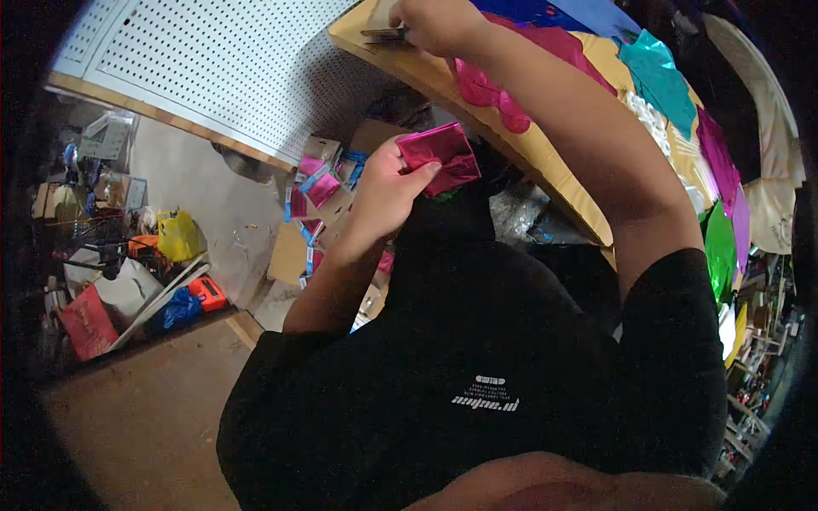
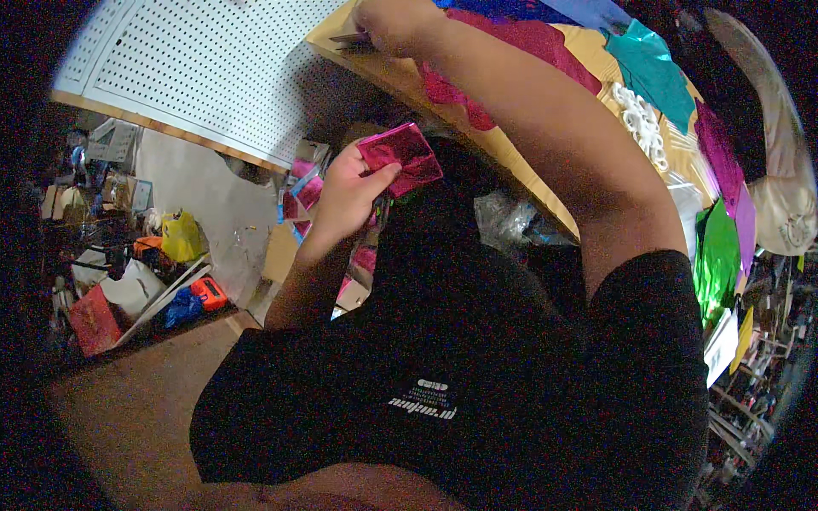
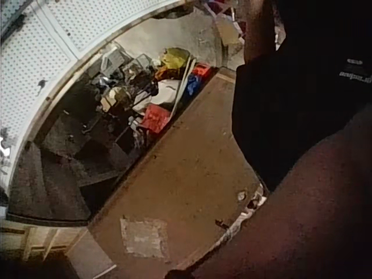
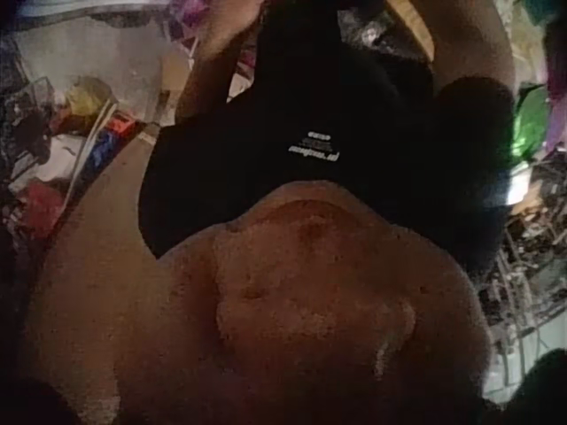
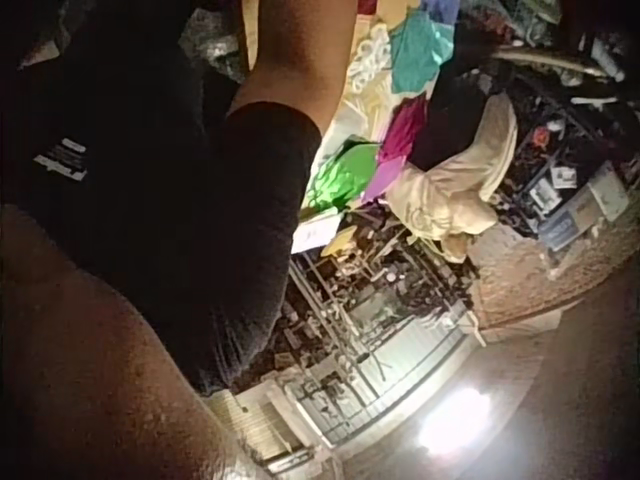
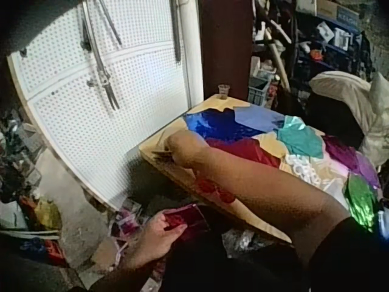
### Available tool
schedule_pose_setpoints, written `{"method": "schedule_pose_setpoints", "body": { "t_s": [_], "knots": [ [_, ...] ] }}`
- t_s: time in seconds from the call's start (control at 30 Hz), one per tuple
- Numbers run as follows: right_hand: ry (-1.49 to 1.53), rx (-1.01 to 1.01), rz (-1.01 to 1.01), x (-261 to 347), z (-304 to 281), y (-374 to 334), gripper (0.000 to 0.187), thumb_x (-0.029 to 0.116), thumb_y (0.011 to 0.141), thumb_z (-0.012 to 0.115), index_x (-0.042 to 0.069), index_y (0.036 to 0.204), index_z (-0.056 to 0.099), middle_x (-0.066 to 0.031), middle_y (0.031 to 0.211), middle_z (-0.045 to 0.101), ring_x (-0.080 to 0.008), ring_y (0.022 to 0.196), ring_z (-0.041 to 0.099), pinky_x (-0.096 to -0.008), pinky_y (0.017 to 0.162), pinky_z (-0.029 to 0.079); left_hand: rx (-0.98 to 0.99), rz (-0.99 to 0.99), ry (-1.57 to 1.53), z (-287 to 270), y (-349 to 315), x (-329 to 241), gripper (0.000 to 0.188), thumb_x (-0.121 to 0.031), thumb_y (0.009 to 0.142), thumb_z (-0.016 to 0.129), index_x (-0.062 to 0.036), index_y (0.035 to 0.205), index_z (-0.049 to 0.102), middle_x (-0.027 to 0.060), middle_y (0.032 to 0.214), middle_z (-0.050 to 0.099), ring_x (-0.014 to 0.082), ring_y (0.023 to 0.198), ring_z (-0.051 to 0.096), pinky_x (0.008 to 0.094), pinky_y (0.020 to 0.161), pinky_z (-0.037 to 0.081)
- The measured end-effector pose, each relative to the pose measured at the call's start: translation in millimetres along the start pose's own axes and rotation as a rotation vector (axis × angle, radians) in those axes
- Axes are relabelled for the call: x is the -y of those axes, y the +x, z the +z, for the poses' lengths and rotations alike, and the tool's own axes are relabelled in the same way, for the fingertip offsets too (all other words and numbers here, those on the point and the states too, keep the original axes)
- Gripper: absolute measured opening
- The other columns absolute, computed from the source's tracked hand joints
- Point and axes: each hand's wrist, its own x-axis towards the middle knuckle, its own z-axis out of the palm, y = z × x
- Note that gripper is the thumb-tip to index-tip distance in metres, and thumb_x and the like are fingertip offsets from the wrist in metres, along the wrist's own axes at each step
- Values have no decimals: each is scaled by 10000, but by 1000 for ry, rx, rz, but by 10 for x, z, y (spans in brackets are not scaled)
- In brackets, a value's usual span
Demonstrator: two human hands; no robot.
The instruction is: Packaging star-shaped colorful decorations into plastic bags and cardboard sleeves.
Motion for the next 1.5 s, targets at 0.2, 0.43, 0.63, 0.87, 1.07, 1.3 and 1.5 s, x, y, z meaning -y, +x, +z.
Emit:
{"method": "schedule_pose_setpoints", "body": {
  "t_s": [0.2, 0.43, 0.63, 0.87, 1.07, 1.3, 1.5],
  "knots": [
    [436, 201, 278, -267, 69, 50, 224, 62, 785, 682, 48, 989, 775, -216, 898, 740, -389, 843, 734, -461, 747, 583, -10, -36, -73, 112, -7, -87, 254, 8, 960, 680, 21, 1209, 633, 83, 1134, 744, 142, 1006, 702, 301, 919, 546],
    [781, -800, -55, -464, -437, -1502, 145, 1, 742, 705, 11, 885, 731, -179, 937, 731, -401, 986, 679, -445, 863, 553, -10, 40, -354, 244, 107, -266, 320, 41, 933, 687, 24, 1247, 628, 109, 1167, 741, 174, 1036, 709, 334, 958, 556],
    [551, -363, 729, -276, -497, -3045, 248, -134, 806, 661, 10, 980, 763, -208, 1332, 690, -253, 1304, 634, -322, 1014, 527, 179, -18, -444, 653, 129, -555, 362, 51, 932, 670, 40, 1287, 603, 127, 1215, 721, 189, 1087, 701, 345, 991, 547],
    [801, -394, 993, 23, -367, -3512, 252, -163, 840, 586, 0, 927, 758, -167, 1320, 703, -144, 1068, 699, -271, 812, 560, 429, -85, -306, 1636, 332, -218, 327, 38, 928, 675, 27, 1251, 631, 94, 1157, 729, 155, 1032, 698, 319, 956, 551],
    [1689, -672, 872, 58, -266, -3937, 290, -85, 934, 589, 63, 1183, 590, -66, 1094, 700, -103, 851, 655, -232, 696, 500, 481, -46, -161, 2103, 281, -93, 263, 33, 944, 670, 27, 1205, 636, 71, 1094, 730, 125, 977, 686, 291, 882, 556],
    [1677, -670, 1078, 133, -261, -4086, 213, 27, 1016, 604, 81, 1215, 552, -50, 1047, 695, -131, 949, 662, -251, 766, 509, 471, -72, -182, 2334, 226, -74, 237, 42, 948, 654, 26, 1184, 638, 74, 1107, 728, 119, 976, 682, 287, 877, 552],
    [2100, -760, 1049, 118, -282, -4193, 215, 14, 967, 678, 18, 1180, 647, -29, 1047, 695, -149, 995, 668, -308, 908, 519, 429, -98, -312, 2481, 104, -119, 243, 42, 945, 656, 22, 1186, 633, 81, 1109, 728, 127, 988, 682, 303, 893, 552]
  ]
}}
